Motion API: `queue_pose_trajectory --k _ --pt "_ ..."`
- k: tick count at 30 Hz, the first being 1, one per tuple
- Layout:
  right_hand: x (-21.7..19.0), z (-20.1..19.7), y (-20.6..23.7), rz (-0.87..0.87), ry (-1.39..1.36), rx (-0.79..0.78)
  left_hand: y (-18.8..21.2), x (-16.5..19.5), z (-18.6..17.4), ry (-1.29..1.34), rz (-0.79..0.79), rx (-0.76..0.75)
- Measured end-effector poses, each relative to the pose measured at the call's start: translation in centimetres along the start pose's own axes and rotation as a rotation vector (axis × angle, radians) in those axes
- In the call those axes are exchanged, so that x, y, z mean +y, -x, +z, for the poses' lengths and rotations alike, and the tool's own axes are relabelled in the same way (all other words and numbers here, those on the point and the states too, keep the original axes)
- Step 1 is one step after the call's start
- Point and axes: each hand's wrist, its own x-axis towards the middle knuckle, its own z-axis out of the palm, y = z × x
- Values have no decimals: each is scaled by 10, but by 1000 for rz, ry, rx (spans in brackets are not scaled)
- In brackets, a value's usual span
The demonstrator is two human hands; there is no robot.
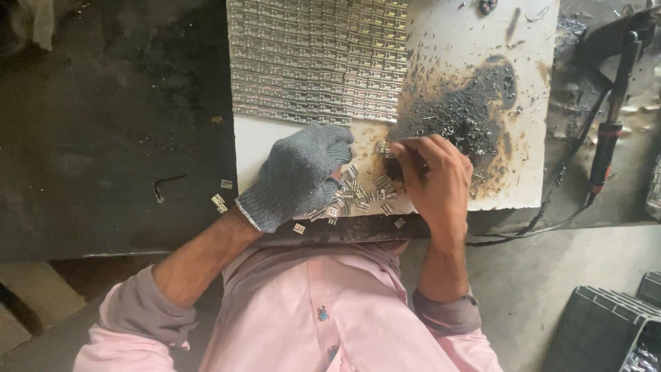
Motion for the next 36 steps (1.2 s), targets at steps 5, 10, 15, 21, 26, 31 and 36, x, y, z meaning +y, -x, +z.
queue_pose_trajectory --k 5,10,15,21,26,31,36 --pt "-2 -9 4 -123 -33 -39 0 0 1 -70 -89 -46" --pt "3 -2 -8 -47 -27 11 -9 1 6 -86 -134 -102" --pt "3 9 -13 -128 -51 -32 -15 -2 11 -104 -109 -69" --pt "-3 19 -14 -195 -90 49 -13 -6 24 -100 -131 -12" --pt "-7 32 -14 -217 -46 99 -11 -9 32 -134 -174 3" --pt "-4 38 -13 -202 -61 129 -9 -10 35 -136 -195 8" --pt "-3 34 -15 -189 -80 101 -13 -8 33 -166 -208 5"
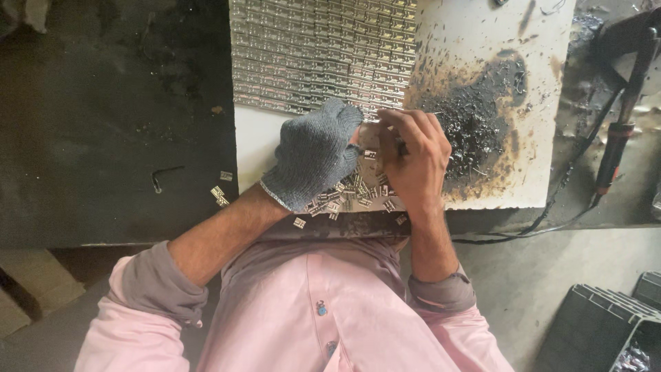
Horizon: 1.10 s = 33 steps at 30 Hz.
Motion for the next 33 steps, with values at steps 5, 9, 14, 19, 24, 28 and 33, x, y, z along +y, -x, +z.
queue_pose_trajectory --k 5,9,14,19,24,28,33 --pt "-4 -21 7 -61 6 -167 -2 -1 -20 120 64 -124" --pt "-5 -29 11 21 -2 -226 -1 1 -35 142 176 -265" --pt "-3 -34 11 16 37 -163 -6 7 -32 68 150 -368" --pt "-7 -37 16 45 2 -199 -9 3 -21 148 141 -282" --pt "-8 -37 16 41 12 -139 4 3 -17 40 226 -139" --pt "-8 -32 18 72 50 -90 8 3 -18 101 146 -103" --pt "-5 -30 22 75 50 -113 -1 4 -17 60 112 -189"
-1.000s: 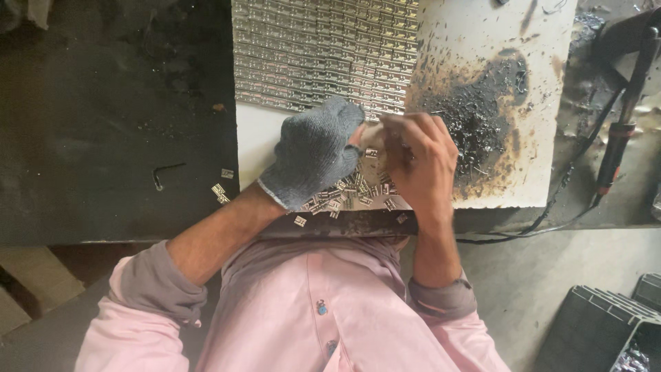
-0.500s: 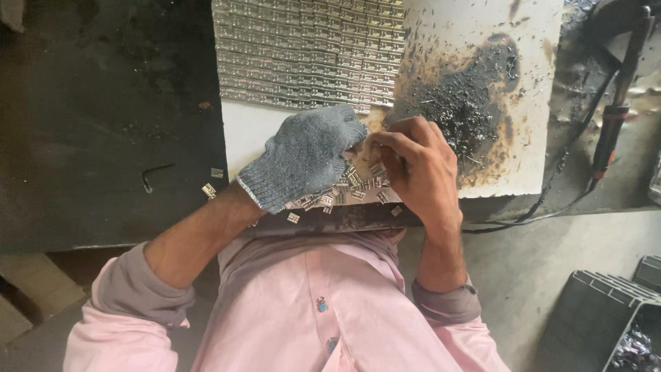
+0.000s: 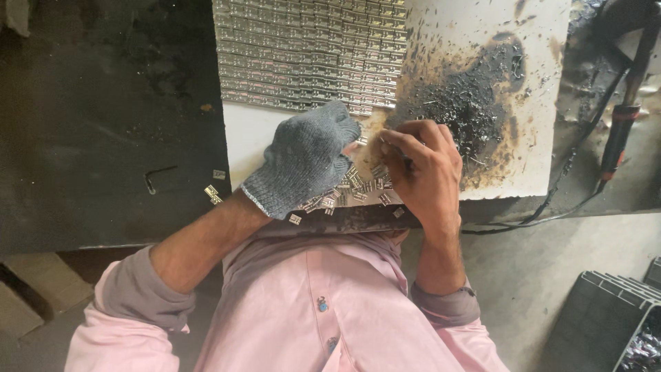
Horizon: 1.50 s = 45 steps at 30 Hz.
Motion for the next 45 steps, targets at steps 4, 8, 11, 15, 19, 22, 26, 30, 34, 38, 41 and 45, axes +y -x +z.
queue_pose_trajectory --k 4,8,11,15,19,22,26,30,34,38,41,45 --pt "2 -1 2 5 16 21 -7 0 5 16 -7 -58" --pt "1 -1 2 33 44 37 -13 2 13 19 -14 17" --pt "3 -2 0 32 60 32 -14 3 15 47 43 111" --pt "7 -2 -4 23 55 60 -13 2 17 8 77 36" --pt "8 4 -10 16 22 76 -18 2 26 40 40 79" --pt "8 8 -14 25 7 92 -20 2 31 24 6 113" --pt "10 13 -12 48 -37 120 -17 3 34 7 -18 119" --pt "12 18 -11 59 -39 138 -18 3 30 19 10 142" --pt "9 -2 -5 29 -28 68 -20 8 19 -19 58 64" --pt "-4 -39 23 6 17 -168 -14 21 8 97 108 -177" --pt "-12 -35 35 -6 69 -212 -16 25 8 59 163 -197" --pt "-13 -28 33 109 -2 -110 -17 21 8 87 168 -119"
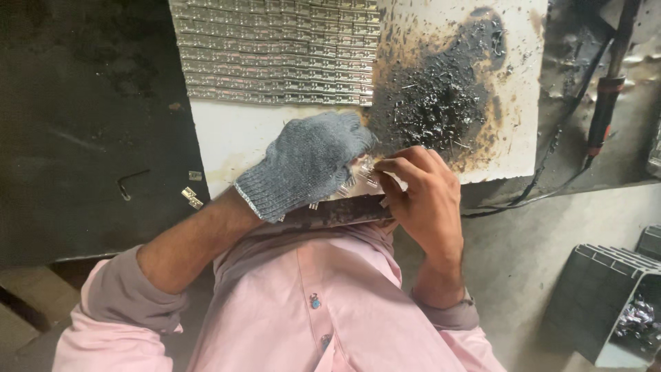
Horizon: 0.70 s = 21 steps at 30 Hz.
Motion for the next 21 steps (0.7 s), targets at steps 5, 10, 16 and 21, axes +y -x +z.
queue_pose_trajectory --k 5,10,16,21 --pt "-8 -2 -13 77 -240 -23 35 -10 -27 133 -97 197" --pt "-33 33 -41 -195 -237 16 84 -22 -58 -175 -315 316" --pt "-63 82 -83 -341 -57 -18 114 -28 -65 -256 -315 440" --pt "-71 78 -86 -333 -107 -51 122 -32 -61 -197 -321 519"
